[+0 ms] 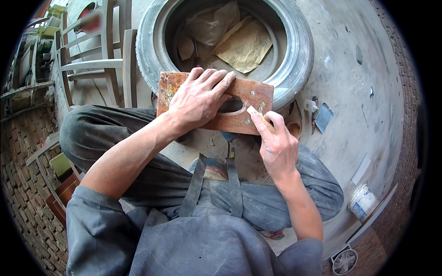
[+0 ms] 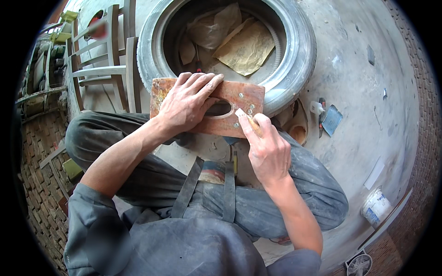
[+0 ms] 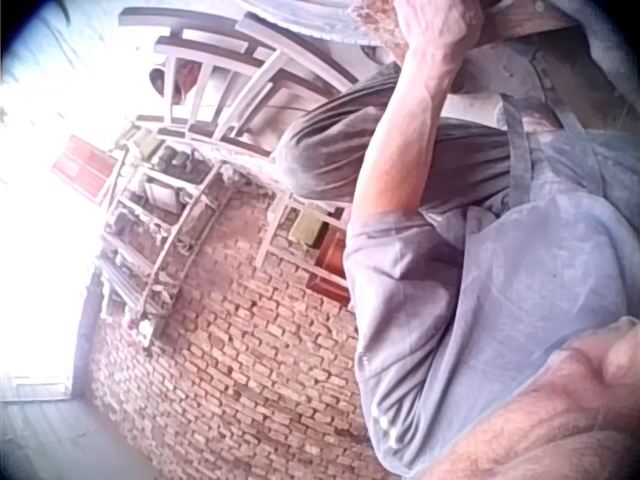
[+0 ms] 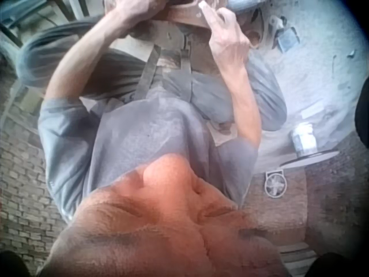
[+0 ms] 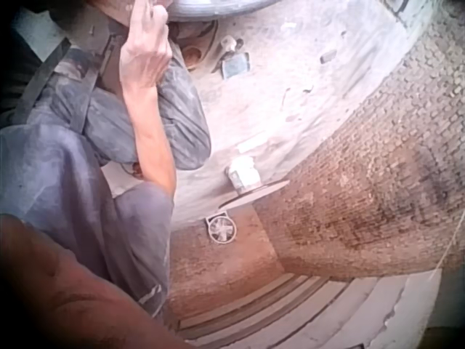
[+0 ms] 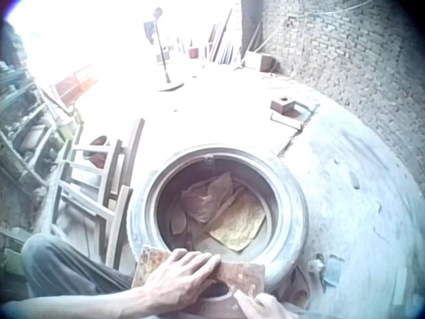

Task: The person sits on the floor and repairs a small wooden piece with a central oval cutout. They scrape the surface with a small tool, sand it with a sanding block, and apply glue from a bottle into the cutout area using a brush.

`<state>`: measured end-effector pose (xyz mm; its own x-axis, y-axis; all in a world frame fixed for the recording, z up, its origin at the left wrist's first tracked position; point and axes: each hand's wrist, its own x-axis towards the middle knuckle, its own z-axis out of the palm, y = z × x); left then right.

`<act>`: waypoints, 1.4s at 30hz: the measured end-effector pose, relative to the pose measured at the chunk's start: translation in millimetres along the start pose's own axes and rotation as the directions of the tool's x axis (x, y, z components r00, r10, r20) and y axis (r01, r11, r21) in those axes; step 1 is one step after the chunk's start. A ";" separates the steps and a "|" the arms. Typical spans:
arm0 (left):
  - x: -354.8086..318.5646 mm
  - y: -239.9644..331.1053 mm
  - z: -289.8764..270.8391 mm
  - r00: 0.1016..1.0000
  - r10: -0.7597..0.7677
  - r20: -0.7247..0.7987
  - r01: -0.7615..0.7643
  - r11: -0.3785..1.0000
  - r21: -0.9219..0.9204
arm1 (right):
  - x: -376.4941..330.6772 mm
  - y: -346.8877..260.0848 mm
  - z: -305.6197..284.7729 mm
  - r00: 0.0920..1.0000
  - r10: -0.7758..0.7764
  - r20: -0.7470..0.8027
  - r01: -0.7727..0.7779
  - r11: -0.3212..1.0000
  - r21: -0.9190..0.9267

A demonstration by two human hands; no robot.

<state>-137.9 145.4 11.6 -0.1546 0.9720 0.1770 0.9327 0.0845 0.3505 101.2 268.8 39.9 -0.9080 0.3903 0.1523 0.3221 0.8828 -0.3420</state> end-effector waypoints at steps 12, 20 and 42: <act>1.2 0.7 -0.1 1.000 0.008 -0.012 -0.008 1.000 0.012 | 6.9 -4.1 1.9 1.000 -0.012 -0.003 0.012 1.000 -0.011; -0.4 -0.1 0.2 1.000 0.000 -0.010 0.000 1.000 0.001 | -6.9 7.9 -3.8 0.992 0.128 -0.013 -0.124 0.975 0.183; -2.0 -1.5 5.2 1.000 -0.009 -0.026 0.008 1.000 -0.020 | 10.6 21.1 -9.0 0.989 -0.114 0.098 0.112 0.993 0.029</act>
<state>-137.3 144.5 6.0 -0.1712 0.9651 0.1982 0.9247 0.0880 0.3704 100.8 293.9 42.6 -0.9606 0.2597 0.0989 0.2108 0.9129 -0.3496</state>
